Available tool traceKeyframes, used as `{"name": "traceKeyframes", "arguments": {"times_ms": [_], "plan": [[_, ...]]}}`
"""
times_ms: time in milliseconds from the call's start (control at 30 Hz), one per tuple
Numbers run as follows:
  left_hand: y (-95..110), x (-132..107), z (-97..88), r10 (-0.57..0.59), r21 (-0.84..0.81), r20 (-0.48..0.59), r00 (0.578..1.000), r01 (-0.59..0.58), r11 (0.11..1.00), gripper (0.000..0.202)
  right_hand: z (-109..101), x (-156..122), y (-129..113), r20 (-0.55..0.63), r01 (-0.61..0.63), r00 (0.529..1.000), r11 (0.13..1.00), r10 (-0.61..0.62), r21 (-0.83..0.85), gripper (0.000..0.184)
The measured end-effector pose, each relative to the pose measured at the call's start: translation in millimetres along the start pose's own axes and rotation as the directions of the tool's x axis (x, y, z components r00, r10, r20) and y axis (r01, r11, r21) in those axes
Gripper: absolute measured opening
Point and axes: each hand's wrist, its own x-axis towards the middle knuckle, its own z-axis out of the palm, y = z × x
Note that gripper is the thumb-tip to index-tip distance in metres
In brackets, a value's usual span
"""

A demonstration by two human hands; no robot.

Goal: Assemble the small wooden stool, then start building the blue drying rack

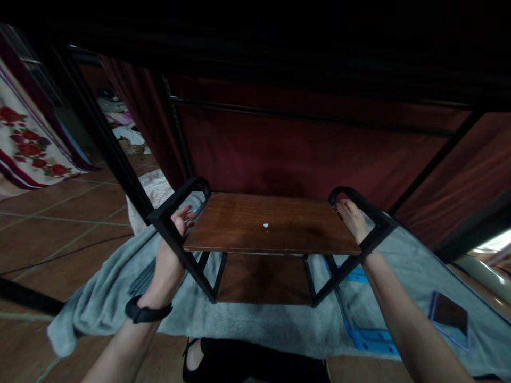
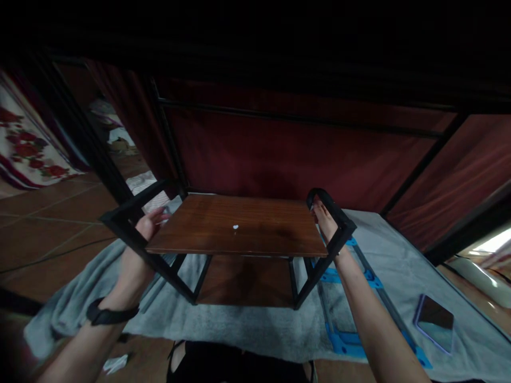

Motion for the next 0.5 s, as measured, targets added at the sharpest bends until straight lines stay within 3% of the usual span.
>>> {"name": "traceKeyframes", "arguments": {"times_ms": [167,367,500], "plan": [[-3,33,11.2,-0.036,0.011,0.199,0.979,0.034,0.999,0.056,0,4,2,0.001,0.030,1.000,0.999,-0.030,-0.015,0.044],[-20,63,19.2,0.017,0.040,0.177,0.984,-0.024,0.999,0.070,-7,10,18,0.043,0.137,0.990,0.978,-0.132,-0.157,0.042],[-23,72,25.9,0.040,0.038,0.135,0.990,-0.045,0.998,0.062,-6,17,29,0.040,0.181,0.983,0.952,-0.177,-0.247,0.044]]}}
